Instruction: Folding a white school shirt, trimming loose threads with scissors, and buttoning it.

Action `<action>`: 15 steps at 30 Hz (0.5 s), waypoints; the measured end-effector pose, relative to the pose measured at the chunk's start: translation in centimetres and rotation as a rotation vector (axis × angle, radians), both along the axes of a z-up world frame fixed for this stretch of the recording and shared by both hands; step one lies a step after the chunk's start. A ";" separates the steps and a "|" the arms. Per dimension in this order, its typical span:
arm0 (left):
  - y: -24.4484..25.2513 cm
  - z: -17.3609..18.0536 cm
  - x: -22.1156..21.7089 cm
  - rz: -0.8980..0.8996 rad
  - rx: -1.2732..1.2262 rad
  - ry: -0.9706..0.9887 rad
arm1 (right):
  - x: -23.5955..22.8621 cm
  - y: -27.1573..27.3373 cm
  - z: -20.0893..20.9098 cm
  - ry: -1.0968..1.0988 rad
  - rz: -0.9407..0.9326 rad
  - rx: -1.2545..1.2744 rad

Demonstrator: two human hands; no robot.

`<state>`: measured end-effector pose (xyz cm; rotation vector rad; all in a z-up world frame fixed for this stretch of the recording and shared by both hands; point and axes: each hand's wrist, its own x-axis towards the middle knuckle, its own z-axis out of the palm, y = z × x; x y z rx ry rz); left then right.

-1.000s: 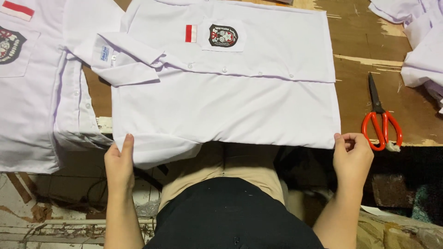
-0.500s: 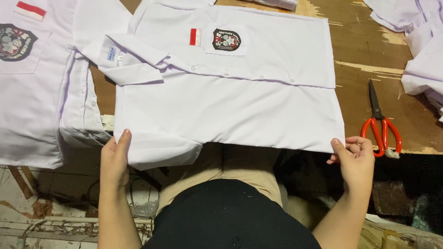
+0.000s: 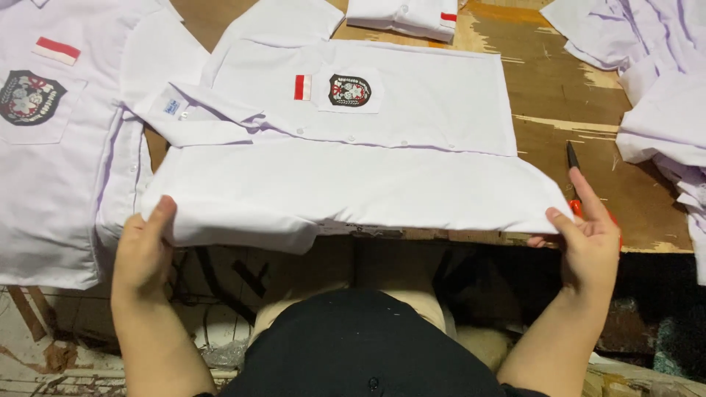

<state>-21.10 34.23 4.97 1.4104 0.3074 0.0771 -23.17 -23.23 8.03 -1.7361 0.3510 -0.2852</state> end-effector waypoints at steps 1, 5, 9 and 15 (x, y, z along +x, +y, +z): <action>0.5 0.2 0.6 -0.002 0.000 -0.001 | 0.4 -0.9 0.0 -0.001 -0.002 0.000; -0.1 4.8 1.8 0.238 0.018 -0.254 | 2.1 -3.1 1.7 -0.334 -0.155 -0.007; -0.9 6.3 3.5 0.382 0.104 -0.281 | 3.2 -6.9 2.6 -0.561 -0.292 0.070; -0.9 4.2 9.4 0.179 0.285 -0.292 | 6.9 -7.7 4.3 -0.627 -0.088 -0.169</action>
